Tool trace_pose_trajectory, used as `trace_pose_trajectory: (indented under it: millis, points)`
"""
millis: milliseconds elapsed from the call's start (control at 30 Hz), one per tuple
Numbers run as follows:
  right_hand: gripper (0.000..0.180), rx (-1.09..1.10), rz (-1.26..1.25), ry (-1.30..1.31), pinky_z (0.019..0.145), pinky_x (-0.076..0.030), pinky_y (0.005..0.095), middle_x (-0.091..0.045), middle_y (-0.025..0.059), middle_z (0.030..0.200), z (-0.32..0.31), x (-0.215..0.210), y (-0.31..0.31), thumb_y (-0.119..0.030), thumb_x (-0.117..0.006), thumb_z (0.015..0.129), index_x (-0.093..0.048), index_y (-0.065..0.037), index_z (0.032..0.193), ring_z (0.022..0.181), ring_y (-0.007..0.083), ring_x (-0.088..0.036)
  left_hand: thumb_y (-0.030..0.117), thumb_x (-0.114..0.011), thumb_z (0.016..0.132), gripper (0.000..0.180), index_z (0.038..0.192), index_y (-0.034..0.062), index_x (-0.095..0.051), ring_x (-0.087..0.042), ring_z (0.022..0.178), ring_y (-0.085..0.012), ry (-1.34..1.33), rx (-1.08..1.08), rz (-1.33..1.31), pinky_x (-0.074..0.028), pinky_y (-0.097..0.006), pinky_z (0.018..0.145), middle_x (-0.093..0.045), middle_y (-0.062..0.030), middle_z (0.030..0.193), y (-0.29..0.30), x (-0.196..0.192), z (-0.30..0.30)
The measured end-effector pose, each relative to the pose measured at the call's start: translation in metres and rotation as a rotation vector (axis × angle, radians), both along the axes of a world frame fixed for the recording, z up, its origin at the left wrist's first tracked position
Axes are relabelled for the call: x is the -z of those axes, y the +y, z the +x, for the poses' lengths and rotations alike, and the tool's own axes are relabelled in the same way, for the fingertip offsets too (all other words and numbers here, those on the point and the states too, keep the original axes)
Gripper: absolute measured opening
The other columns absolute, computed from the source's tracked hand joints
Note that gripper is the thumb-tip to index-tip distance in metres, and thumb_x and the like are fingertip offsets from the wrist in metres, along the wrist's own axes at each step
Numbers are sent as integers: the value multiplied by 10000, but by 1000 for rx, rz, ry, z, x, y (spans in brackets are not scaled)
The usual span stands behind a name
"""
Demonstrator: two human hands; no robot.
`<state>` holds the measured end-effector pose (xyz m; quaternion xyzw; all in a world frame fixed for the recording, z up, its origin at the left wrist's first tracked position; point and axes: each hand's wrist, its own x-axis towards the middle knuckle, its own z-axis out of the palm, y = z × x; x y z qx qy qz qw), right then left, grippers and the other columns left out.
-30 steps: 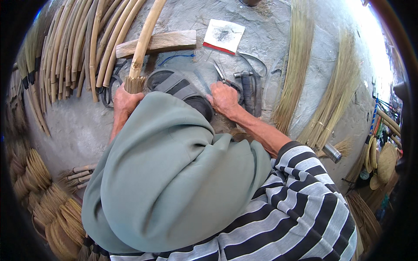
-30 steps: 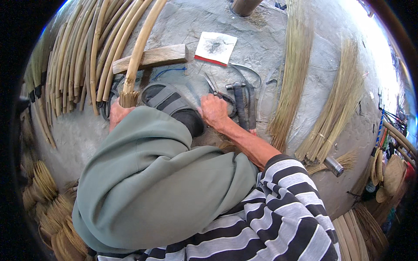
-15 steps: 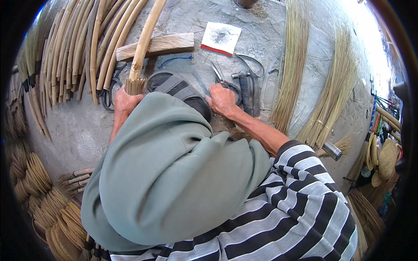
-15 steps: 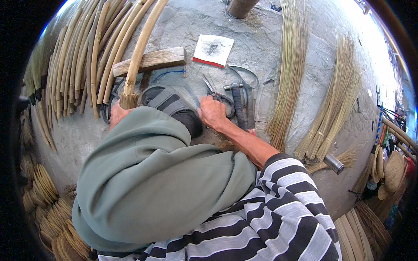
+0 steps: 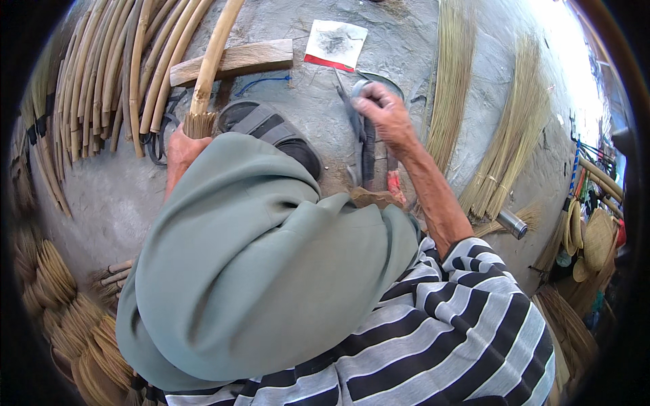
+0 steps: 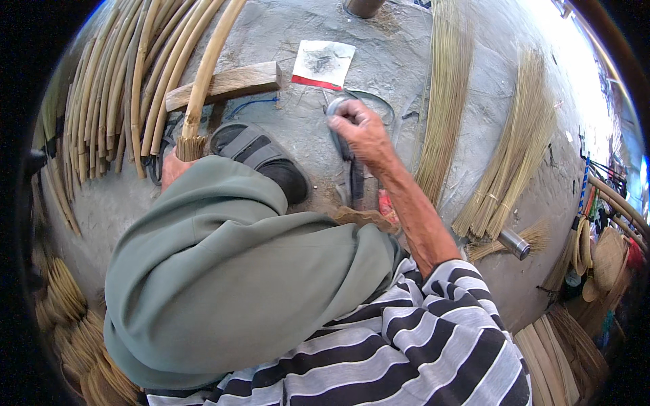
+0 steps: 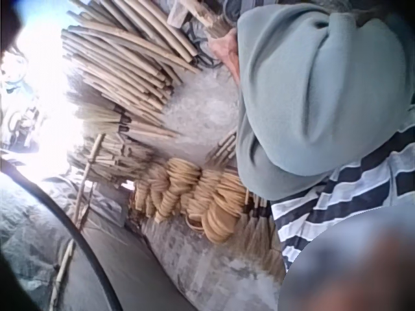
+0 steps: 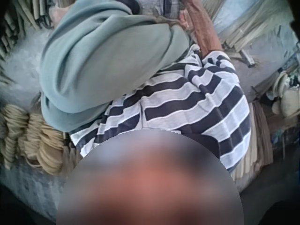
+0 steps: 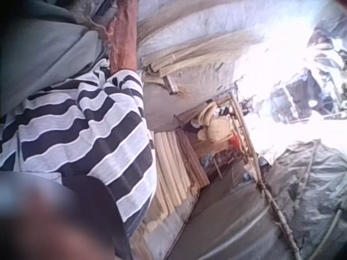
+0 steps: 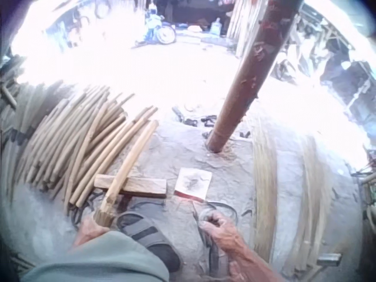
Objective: The person assembles a broom by gathering a bundle of straw-like bristles, aligning them, and securing them to a bamboo handle using a black strap. The person repeatedly wraps and tightens the strap around the junction of the bristles and handle.
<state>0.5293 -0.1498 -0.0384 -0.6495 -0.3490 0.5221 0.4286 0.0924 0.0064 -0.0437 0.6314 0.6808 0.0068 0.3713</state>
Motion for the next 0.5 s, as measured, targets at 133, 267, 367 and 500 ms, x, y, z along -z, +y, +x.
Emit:
trace_pose_trajectory:
  millis: [133, 267, 367, 500]
  points:
    - [157, 208, 220, 438, 925, -615, 370, -765, 97, 1086, 22, -53, 10, -184, -683, 1148, -697, -40, 1210, 934, 186, -732, 340, -971, 794, 630, 1322, 65, -764, -814, 1013, -340, 35, -6, 12, -620, -469, 911, -839, -178, 1051, -2, 0, 4]
    - [91, 355, 344, 583, 654, -565, 250, -772, 113, 1006, 50, -84, 32, -141, -663, 1158, -649, -53, 1178, 707, 104, -661, 338, -968, 792, 630, 1321, 65, -764, -814, 1014, -341, 58, -4, 17, -620, -470, 913, -839, -180, 1054, -6, 0, 10]
    - [83, 232, 282, 311, 663, -557, 238, -761, 90, 974, 65, -77, 34, -144, -661, 1158, -648, -65, 1177, 721, 93, -666, 336, -966, 790, 630, 1321, 64, -763, -813, 1014, -342, 73, -4, 22, -620, -471, 914, -839, -180, 1056, -5, -1, 9]
    - [177, 11, 50, -550, 756, -585, 435, -734, 105, 946, 53, -18, 13, -145, -736, 1074, -676, -23, 1187, 790, 244, -692, 334, -964, 788, 630, 1321, 63, -763, -813, 1015, -344, 83, -3, 33, -620, -472, 915, -839, -182, 1058, -4, -1, 4]
